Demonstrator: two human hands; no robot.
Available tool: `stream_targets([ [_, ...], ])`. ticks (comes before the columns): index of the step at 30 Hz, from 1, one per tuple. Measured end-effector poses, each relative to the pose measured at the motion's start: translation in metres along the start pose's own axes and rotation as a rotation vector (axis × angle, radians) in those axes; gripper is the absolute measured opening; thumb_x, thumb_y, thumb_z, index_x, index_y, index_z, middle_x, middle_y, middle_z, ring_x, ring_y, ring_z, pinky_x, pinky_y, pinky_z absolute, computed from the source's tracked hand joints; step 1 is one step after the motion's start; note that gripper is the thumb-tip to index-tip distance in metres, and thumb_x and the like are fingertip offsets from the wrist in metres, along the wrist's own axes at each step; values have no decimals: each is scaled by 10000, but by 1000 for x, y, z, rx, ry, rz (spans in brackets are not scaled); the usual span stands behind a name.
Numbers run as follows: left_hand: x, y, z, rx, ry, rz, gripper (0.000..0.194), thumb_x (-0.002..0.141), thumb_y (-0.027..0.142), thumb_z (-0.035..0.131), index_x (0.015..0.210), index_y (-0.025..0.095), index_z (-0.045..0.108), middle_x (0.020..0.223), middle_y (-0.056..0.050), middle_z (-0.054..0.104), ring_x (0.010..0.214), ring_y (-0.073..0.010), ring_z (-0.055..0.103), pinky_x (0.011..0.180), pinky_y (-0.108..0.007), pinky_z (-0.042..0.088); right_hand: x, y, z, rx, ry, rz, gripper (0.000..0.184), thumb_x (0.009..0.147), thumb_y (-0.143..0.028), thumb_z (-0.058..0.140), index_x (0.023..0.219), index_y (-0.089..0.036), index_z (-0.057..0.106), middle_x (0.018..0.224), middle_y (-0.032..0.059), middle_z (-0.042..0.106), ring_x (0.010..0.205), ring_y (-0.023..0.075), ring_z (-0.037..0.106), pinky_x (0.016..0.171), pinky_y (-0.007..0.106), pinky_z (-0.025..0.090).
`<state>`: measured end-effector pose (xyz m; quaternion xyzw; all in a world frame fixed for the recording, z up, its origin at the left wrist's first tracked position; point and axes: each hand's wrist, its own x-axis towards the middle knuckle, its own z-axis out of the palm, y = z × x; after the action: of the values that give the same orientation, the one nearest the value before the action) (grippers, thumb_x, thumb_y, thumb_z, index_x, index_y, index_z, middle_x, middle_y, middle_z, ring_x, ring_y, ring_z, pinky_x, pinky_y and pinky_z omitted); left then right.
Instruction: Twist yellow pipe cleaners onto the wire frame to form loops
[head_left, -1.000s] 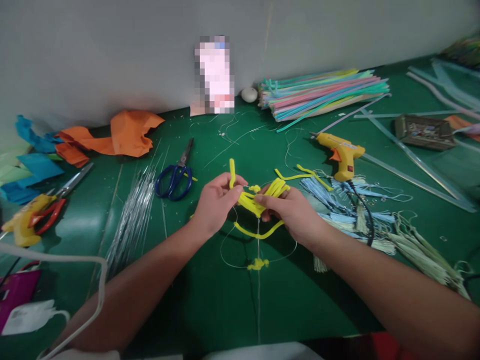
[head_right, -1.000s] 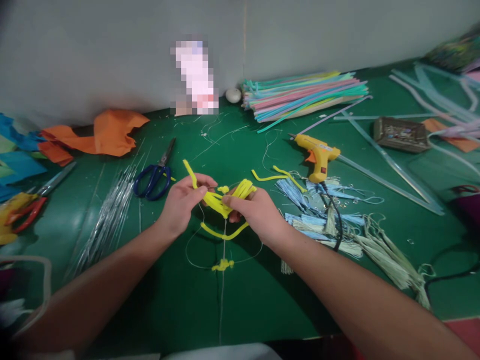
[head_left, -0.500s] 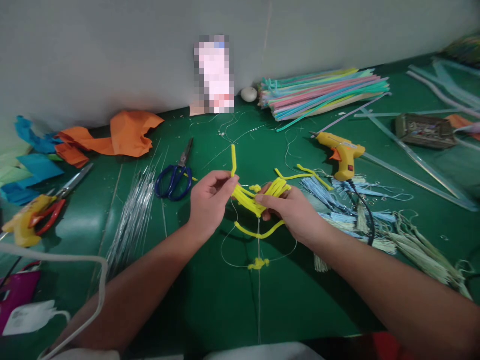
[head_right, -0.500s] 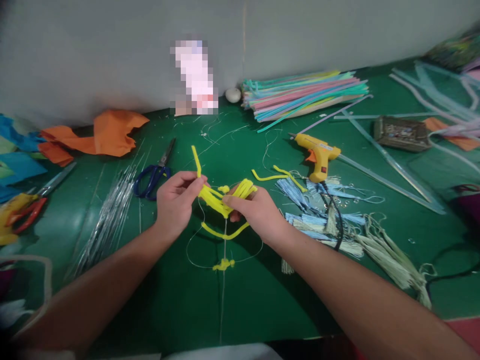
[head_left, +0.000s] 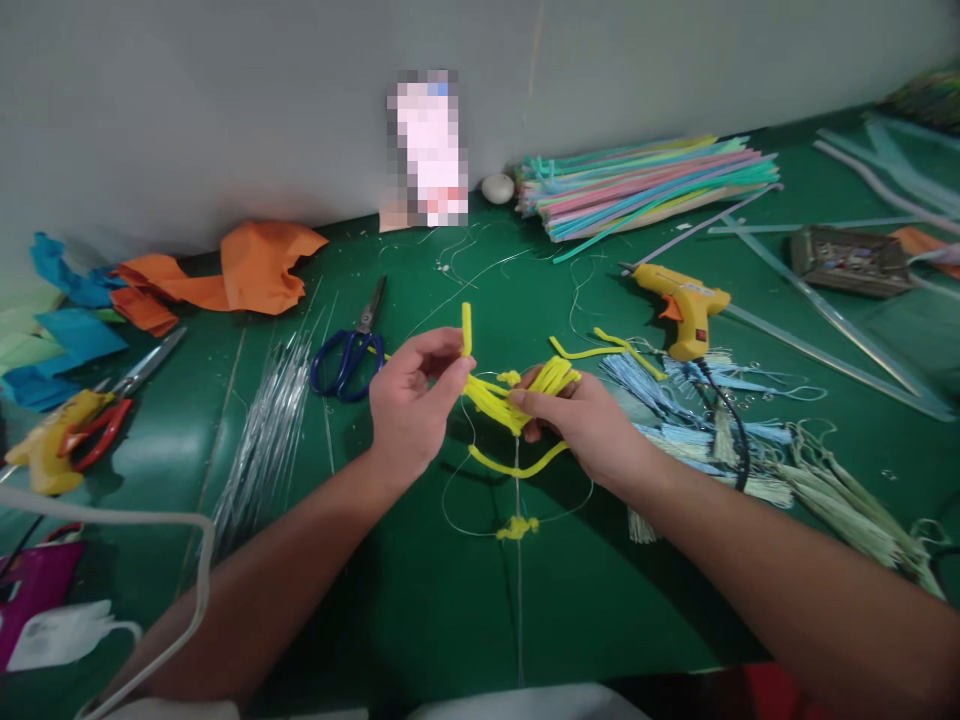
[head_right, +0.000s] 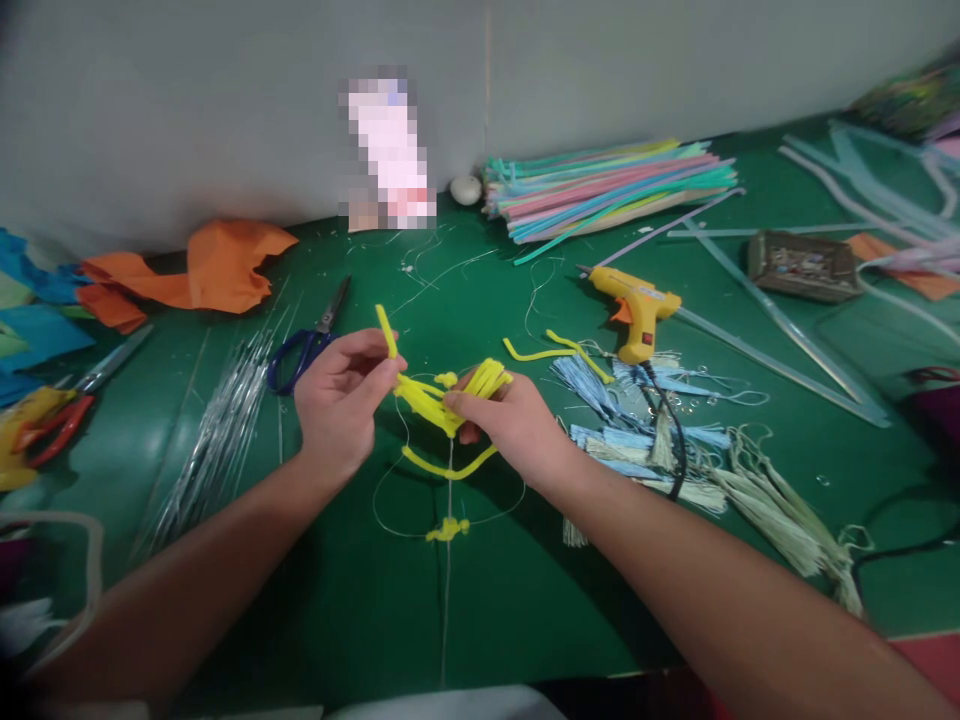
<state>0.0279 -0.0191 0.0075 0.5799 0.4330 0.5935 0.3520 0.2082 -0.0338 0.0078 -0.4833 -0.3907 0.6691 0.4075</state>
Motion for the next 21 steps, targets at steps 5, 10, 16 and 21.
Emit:
stream_targets([
  [5, 3, 0, 2, -1, 11, -46, 158, 809, 216, 761, 962, 201, 721, 877, -2, 723, 738, -98, 684, 652, -201, 578, 0, 2, -1, 16, -18, -9, 217, 703, -330, 810, 716, -188, 647, 616, -31, 616, 492, 95, 561, 498, 249, 474],
  [10, 6, -2, 2, -62, 67, -169, 221, 768, 170, 780, 930, 204, 633, 786, 34, 684, 688, -84, 670, 627, -182, 554, 0, 2, -1, 48, -50, -29, 211, 701, -319, 816, 708, -187, 651, 629, -31, 612, 525, 94, 563, 501, 237, 491],
  [16, 7, -2, -2, 83, -63, -236, 86, 843, 272, 723, 881, 196, 711, 751, 1, 703, 651, -104, 629, 597, -211, 513, -2, -1, 0, 68, -59, -52, 219, 699, -327, 827, 721, -188, 659, 643, -26, 620, 566, 104, 585, 501, 229, 499],
  [21, 8, 7, -2, 175, -86, -199, 131, 872, 299, 674, 819, 199, 740, 744, -2, 678, 656, -111, 582, 599, -225, 472, -3, -1, -2, 92, -27, -73, 237, 693, -329, 841, 750, -193, 656, 649, -36, 625, 539, 99, 580, 497, 233, 485],
])
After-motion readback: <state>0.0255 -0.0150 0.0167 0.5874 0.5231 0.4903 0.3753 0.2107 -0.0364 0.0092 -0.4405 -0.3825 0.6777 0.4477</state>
